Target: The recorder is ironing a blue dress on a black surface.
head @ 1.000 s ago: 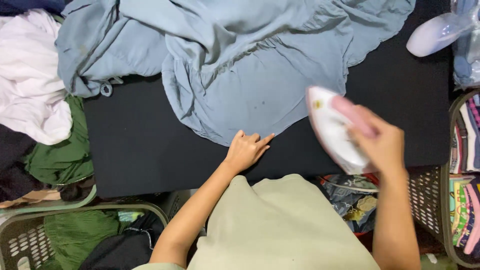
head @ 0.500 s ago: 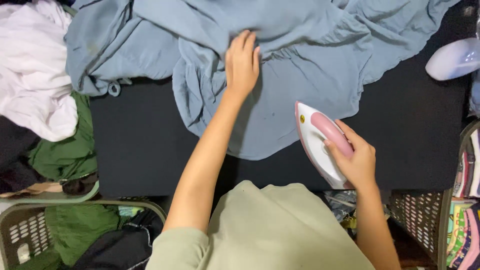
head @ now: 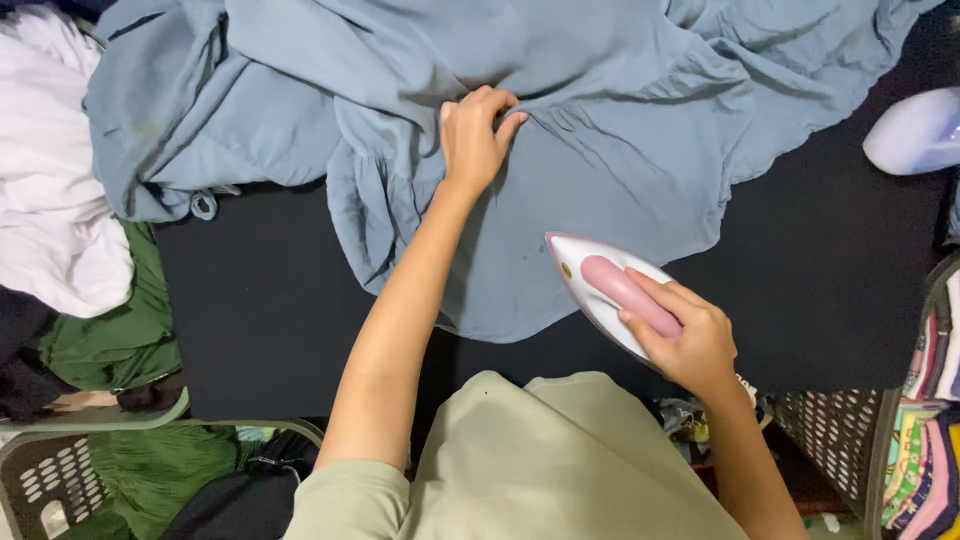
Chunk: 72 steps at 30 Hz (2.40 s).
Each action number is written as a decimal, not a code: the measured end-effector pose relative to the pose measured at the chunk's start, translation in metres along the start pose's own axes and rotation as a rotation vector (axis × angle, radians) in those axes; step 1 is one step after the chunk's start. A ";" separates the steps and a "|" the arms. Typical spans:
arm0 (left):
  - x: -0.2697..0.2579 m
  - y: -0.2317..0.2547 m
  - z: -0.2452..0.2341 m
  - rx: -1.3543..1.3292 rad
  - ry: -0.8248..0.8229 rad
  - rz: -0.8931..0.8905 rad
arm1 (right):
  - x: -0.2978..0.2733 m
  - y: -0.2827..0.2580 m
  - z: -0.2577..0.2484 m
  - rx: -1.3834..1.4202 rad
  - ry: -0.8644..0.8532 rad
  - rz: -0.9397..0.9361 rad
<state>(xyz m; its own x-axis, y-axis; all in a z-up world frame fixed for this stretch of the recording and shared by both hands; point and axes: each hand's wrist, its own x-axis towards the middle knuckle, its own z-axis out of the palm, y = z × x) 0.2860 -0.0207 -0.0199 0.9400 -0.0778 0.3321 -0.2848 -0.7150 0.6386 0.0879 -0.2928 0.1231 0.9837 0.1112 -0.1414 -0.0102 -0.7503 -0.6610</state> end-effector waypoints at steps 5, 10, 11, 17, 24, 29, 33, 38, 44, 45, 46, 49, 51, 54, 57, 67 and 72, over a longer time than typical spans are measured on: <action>0.001 -0.018 0.015 -0.245 -0.002 -0.216 | 0.019 -0.020 0.012 -0.069 0.098 0.071; 0.003 -0.022 0.020 -0.380 0.093 -0.200 | 0.053 -0.036 0.029 -0.068 0.103 -0.020; 0.006 -0.021 0.020 -0.431 0.090 -0.264 | 0.063 -0.040 0.032 -0.135 0.120 -0.013; -0.001 -0.029 0.024 -0.432 0.143 -0.261 | 0.098 -0.059 0.044 -0.165 0.160 -0.045; 0.000 0.004 -0.016 0.136 0.204 -0.159 | 0.033 -0.053 0.030 -0.132 0.105 -0.026; 0.004 -0.022 0.002 0.227 0.059 -0.217 | 0.008 -0.040 0.032 -0.073 0.106 0.059; 0.013 -0.031 -0.001 0.192 0.093 -0.258 | 0.040 -0.050 0.040 -0.124 0.139 -0.013; 0.025 -0.042 0.007 0.262 0.051 -0.269 | 0.103 -0.066 0.051 -0.163 0.133 -0.071; 0.018 -0.043 0.002 0.283 0.036 -0.249 | 0.089 -0.069 0.045 -0.129 0.113 -0.046; 0.015 -0.042 -0.002 0.257 0.027 -0.235 | 0.079 -0.066 0.042 -0.118 0.090 -0.044; 0.008 -0.039 -0.007 0.258 0.027 -0.236 | 0.062 -0.063 0.038 -0.117 0.090 -0.043; -0.006 -0.033 -0.020 0.276 0.091 0.005 | 0.017 -0.049 0.028 -0.068 0.047 0.044; -0.013 -0.030 -0.030 0.383 0.096 0.002 | -0.007 -0.034 0.026 0.061 0.012 0.105; -0.015 -0.055 -0.015 0.383 0.041 -0.013 | -0.014 -0.026 0.030 0.080 0.031 -0.042; -0.007 -0.058 -0.015 0.287 0.037 -0.136 | 0.011 -0.037 0.040 -0.041 -0.027 -0.034; 0.002 -0.053 -0.020 0.165 0.117 -0.207 | 0.119 -0.088 0.070 -0.007 0.074 -0.174; 0.007 -0.052 -0.030 0.120 0.086 -0.246 | 0.061 -0.080 0.061 0.018 -0.064 -0.131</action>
<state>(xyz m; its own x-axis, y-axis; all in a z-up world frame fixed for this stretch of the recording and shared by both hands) 0.3013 0.0363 -0.0302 0.9573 0.1639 0.2380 -0.0208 -0.7823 0.6226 0.1374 -0.1864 0.1221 0.9634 0.2489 -0.0996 0.1135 -0.7153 -0.6896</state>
